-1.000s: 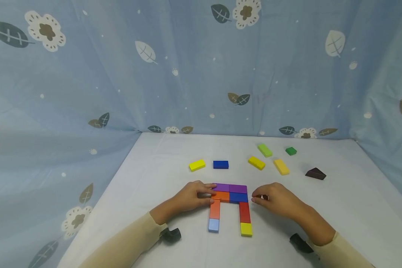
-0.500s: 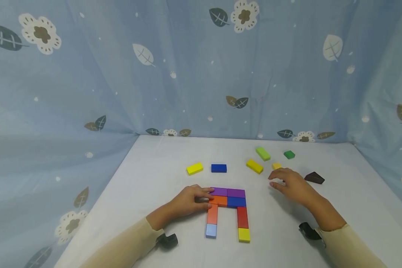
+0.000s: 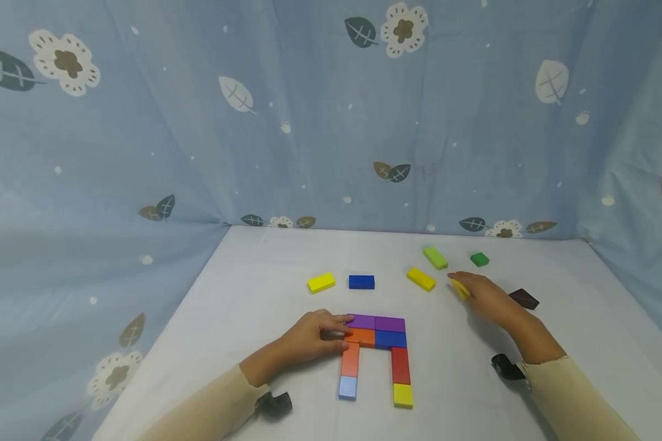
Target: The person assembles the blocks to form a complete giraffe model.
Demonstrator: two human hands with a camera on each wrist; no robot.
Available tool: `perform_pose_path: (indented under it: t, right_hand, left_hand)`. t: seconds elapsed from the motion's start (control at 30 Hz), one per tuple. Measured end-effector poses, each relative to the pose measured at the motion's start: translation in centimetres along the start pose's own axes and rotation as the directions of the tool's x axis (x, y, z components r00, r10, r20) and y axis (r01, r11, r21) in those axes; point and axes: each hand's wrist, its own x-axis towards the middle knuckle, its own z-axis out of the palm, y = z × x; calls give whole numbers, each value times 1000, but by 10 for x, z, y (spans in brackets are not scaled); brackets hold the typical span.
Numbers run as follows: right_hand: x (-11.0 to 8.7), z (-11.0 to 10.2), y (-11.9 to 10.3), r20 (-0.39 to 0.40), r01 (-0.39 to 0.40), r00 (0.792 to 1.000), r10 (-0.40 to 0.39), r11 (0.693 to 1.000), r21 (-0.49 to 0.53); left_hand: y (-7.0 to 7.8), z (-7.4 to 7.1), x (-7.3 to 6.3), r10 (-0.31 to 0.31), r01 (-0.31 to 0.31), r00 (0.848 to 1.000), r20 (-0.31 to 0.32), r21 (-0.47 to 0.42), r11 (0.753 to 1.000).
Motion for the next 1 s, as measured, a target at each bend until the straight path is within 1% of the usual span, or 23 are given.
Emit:
perform_pose_path:
  t: [0.1, 0.2, 0.33, 0.53, 0.63, 0.73, 0.8, 0.9, 1.0]
  right_hand:
    - [-2, 0, -2, -1, -11, 1000, 11, 1000, -19]
    - [-4, -1, -4, -16, -25, 1000, 25, 999, -31]
    - [-4, -2, -5, -21, -36, 999, 35, 999, -29]
    - [-2, -1, -4, 44, -60, 997, 60, 998, -17]
    - [-4, -3, -4, 66, -43, 997, 45, 998, -42]
    - [-7, -4, -4, 88, -7, 996, 11, 998, -55]
    - [-10, -4, -5, 112, 0, 994, 4, 999, -33]
    - [-13, -4, -8, 146, -20, 989, 13, 999, 48]
    - [-14, -3, -13, 171, -56, 985, 32, 989, 136]
  left_hand:
    - [1, -1, -1, 22, -22, 1000, -8, 1, 1000]
    - [1, -1, -2, 30, -30, 999, -15, -6, 1000]
    - [1, 1, -3, 26, -26, 1000, -11, -20, 999]
    - [2, 1, -2, 37, -37, 999, -8, 8, 999]
    - [2, 1, -1, 44, -43, 999, -12, 16, 999]
    - [2, 1, 0, 49, -48, 999, -14, 14, 999]
    - [2, 1, 0, 48, -48, 999, -15, 11, 999]
    - [1, 2, -1, 37, -37, 999, -13, 3, 999]
    - [1, 1, -2, 26, -26, 1000, -12, 1, 1000]
